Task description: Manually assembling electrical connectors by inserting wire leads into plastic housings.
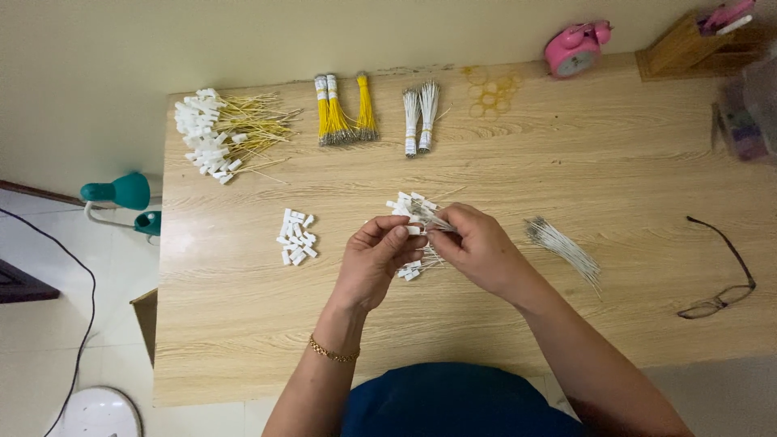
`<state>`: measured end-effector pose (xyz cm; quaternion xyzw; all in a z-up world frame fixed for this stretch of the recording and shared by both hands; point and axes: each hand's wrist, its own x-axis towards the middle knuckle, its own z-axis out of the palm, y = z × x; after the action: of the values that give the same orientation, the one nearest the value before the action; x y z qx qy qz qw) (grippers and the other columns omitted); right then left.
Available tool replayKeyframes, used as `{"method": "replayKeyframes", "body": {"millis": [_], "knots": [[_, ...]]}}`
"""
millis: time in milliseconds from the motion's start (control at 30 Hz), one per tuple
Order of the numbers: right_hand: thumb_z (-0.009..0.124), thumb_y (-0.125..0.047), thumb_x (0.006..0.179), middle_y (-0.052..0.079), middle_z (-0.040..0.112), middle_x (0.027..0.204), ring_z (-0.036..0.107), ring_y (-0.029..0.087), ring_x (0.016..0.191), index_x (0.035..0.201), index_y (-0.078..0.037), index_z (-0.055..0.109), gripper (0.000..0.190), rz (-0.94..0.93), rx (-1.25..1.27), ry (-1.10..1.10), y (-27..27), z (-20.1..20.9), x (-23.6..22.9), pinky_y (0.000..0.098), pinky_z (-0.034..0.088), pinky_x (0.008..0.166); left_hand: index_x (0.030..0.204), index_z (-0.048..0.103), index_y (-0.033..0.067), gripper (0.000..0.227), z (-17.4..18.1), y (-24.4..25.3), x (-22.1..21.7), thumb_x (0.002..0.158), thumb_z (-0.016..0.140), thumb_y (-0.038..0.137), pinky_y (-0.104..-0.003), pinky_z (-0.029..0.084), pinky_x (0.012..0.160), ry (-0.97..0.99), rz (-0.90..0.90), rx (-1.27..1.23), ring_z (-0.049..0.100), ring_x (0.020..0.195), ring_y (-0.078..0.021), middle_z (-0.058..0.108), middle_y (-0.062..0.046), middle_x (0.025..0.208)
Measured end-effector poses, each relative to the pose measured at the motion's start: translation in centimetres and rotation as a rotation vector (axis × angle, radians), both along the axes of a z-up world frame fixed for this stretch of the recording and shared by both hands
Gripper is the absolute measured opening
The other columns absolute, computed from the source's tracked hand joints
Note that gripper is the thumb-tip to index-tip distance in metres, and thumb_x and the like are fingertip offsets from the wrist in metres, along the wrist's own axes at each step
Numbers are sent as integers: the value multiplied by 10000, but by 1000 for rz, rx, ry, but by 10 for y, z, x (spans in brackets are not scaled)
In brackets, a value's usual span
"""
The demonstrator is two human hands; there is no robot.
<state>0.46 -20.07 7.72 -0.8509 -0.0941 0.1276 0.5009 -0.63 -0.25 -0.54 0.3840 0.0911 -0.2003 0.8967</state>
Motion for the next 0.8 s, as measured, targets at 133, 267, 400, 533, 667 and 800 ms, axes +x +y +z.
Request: {"method": "replayKeyframes", "body": {"millis": [133,267,400,533,667,800], "knots": [[664,-161,944,46,637,856,627,138,708,993,-18,654,152,-3,9,-57,4,-9,0,304,514,607,1153,665,10,161,-13,-6,0,1006,640,70,-390,653,834,-10,22,-6,750,917,-242,747,-144,1027],[670,-185,946,52,650,845,640,150,706,969,-21,662,166,-6,-67,-23,5,-25,3,314,515,621,1143,661,5,148,-16,-6,2,1006,639,56,-386,656,829,21,54,40,748,908,-241,742,-146,1033],[653,-221,948,76,617,831,603,194,702,998,-29,681,200,-19,-127,117,11,-48,17,367,495,631,1170,678,10,192,-35,8,12,988,669,69,-335,639,806,-35,27,343,735,928,-204,741,-131,1050],[604,-278,998,89,601,826,594,205,719,1054,-36,680,260,-6,-204,110,7,-113,28,380,500,675,1220,680,64,250,-55,50,31,986,689,153,-324,629,790,-38,9,928,720,924,-195,729,-93,1100],[571,-348,1050,123,624,874,617,235,766,982,1,661,367,36,-293,173,1,-153,29,393,513,731,1211,730,170,331,-107,106,39,896,741,272,-474,512,899,-240,134,1938,605,1081,-296,654,-109,1181],[538,-336,1032,114,651,995,644,227,878,1095,-6,656,356,-7,-186,61,-2,-137,33,380,527,793,1164,759,269,264,-123,123,51,905,709,283,-461,464,897,-278,64,2253,580,1089,-264,639,-43,1142]]}}
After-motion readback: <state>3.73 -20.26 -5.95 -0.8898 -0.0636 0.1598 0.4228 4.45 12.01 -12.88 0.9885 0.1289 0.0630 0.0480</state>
